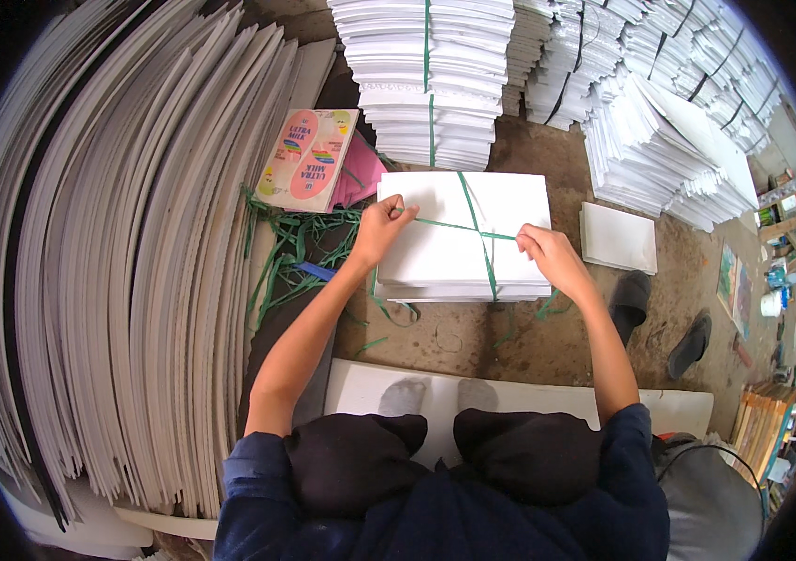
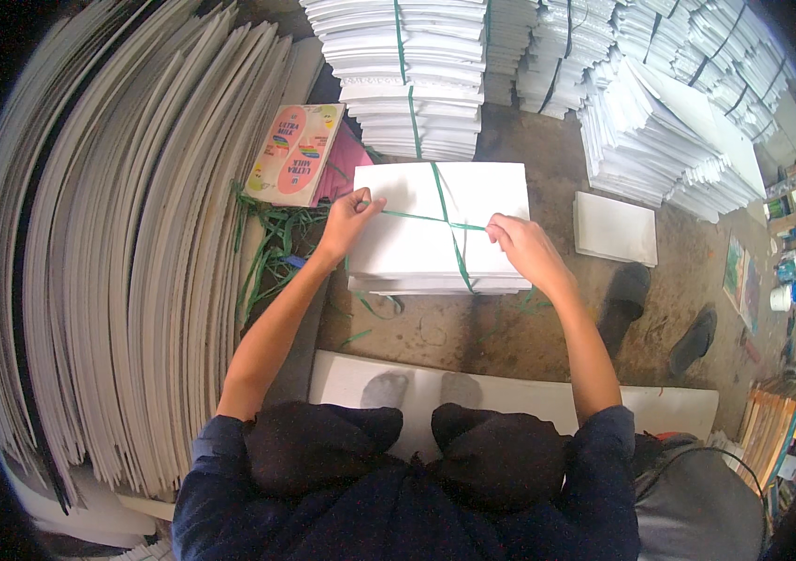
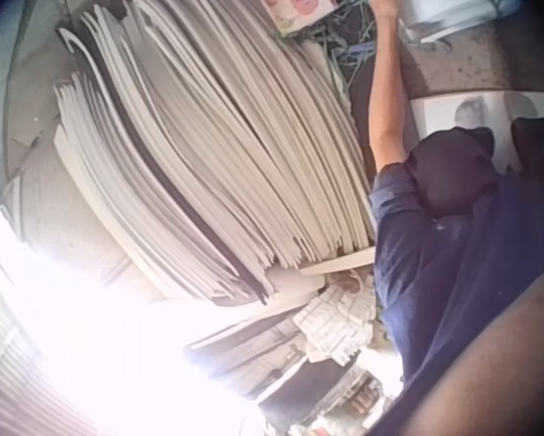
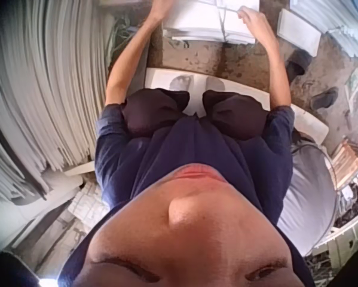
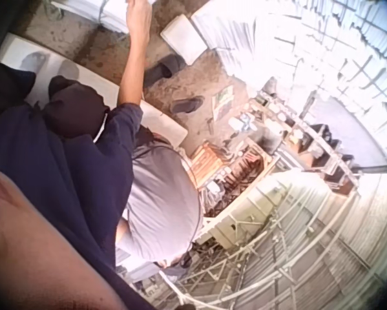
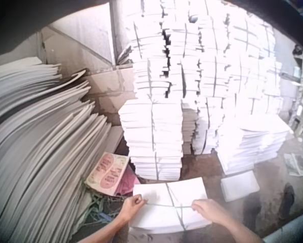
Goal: The person gathers loose white paper sheets from a pile and stacks them into a neat bundle. They then use a green plastic strap to tie the stack together, wrapping it around the bundle and securing it with a knot. The finished bundle is placed on the floor next to other completed stacks.
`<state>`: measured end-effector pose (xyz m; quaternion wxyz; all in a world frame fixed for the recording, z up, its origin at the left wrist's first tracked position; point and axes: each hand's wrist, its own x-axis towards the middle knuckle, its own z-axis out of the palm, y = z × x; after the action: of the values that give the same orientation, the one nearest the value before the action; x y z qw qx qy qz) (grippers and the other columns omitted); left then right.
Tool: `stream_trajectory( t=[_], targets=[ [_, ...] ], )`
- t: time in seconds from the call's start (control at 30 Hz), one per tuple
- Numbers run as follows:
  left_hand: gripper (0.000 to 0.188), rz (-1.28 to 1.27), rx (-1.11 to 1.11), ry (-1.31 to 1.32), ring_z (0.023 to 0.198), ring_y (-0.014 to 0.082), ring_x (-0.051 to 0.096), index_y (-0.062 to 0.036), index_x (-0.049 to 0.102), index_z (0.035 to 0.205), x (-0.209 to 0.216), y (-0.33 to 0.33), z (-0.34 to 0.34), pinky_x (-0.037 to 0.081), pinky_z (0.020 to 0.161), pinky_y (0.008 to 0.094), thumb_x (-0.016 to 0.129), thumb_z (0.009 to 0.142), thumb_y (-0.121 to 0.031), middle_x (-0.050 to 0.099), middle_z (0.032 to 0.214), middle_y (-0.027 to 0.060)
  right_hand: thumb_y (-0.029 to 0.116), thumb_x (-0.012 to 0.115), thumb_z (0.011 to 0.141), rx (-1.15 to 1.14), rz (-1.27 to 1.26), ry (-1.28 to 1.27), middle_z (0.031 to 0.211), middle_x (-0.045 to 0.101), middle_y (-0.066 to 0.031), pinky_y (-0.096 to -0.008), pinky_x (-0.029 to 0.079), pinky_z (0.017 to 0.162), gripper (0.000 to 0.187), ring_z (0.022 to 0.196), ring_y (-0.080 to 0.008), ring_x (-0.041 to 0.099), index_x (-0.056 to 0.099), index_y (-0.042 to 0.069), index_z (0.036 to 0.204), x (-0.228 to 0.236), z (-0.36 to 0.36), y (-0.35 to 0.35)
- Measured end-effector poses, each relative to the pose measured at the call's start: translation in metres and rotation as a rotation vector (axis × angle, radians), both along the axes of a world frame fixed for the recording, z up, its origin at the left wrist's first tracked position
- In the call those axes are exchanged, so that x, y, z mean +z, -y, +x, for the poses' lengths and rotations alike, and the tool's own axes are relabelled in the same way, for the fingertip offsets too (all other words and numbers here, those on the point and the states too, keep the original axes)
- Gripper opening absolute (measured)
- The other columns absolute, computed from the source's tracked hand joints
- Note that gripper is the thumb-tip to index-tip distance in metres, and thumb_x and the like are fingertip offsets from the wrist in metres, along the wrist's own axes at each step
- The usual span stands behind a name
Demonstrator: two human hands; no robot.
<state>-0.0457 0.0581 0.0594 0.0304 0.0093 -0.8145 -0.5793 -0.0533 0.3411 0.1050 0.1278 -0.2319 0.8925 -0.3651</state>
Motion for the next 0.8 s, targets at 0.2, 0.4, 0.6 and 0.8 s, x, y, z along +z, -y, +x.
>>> stream_trajectory(
  t=[0.2,0.4,0.6,0.8],
  targets=[
    [0.026,0.606,-0.096,0.278,0.081,0.0176,0.059,-0.0049,0.039,0.076,0.007,-0.016,0.011,0.049,0.073,0.0268,0.045,0.088,-0.027,0.056,0.083,0.0103,0.016,0.037,0.091,0.071,-0.332,0.323,0.079,0.057,-0.0064,-0.0263,0.042,0.067,0.021,0.075,-0.0131,0.054,0.046,0.000,0.080,-0.020,0.031,0.012],
    [0.026,0.509,-0.264,0.341,0.092,0.0239,0.057,-0.0035,0.035,0.086,0.019,-0.025,0.017,0.047,0.082,0.0313,0.040,0.090,-0.029,0.054,0.099,0.0184,0.020,0.033,0.092,0.063,-0.630,0.782,0.086,0.057,-0.0105,-0.0289,0.048,0.071,0.021,0.082,-0.0184,0.058,0.041,0.003,0.081,-0.008,0.033,0.047],
    [0.037,0.702,-0.527,0.397,0.097,0.0216,0.054,-0.0014,0.035,0.106,0.006,-0.055,0.038,0.041,0.088,0.0333,0.037,0.090,-0.034,0.051,0.104,0.0129,0.022,0.034,0.092,-0.099,-0.905,0.728,0.082,0.056,-0.0125,-0.0343,0.051,0.070,0.023,0.077,-0.0204,0.059,0.042,0.004,0.082,0.020,0.008,0.049],
    [0.023,0.629,-0.461,0.410,0.071,0.0111,0.050,-0.0091,0.039,0.096,0.004,-0.055,0.049,0.042,0.067,0.0251,0.040,0.090,-0.032,0.046,0.073,-0.0004,0.022,0.037,0.091,-0.202,-0.599,0.373,0.082,0.055,-0.0085,-0.0288,0.047,0.071,0.025,0.077,-0.0162,0.058,0.047,0.003,0.079,-0.005,0.014,0.020]
  ],
)
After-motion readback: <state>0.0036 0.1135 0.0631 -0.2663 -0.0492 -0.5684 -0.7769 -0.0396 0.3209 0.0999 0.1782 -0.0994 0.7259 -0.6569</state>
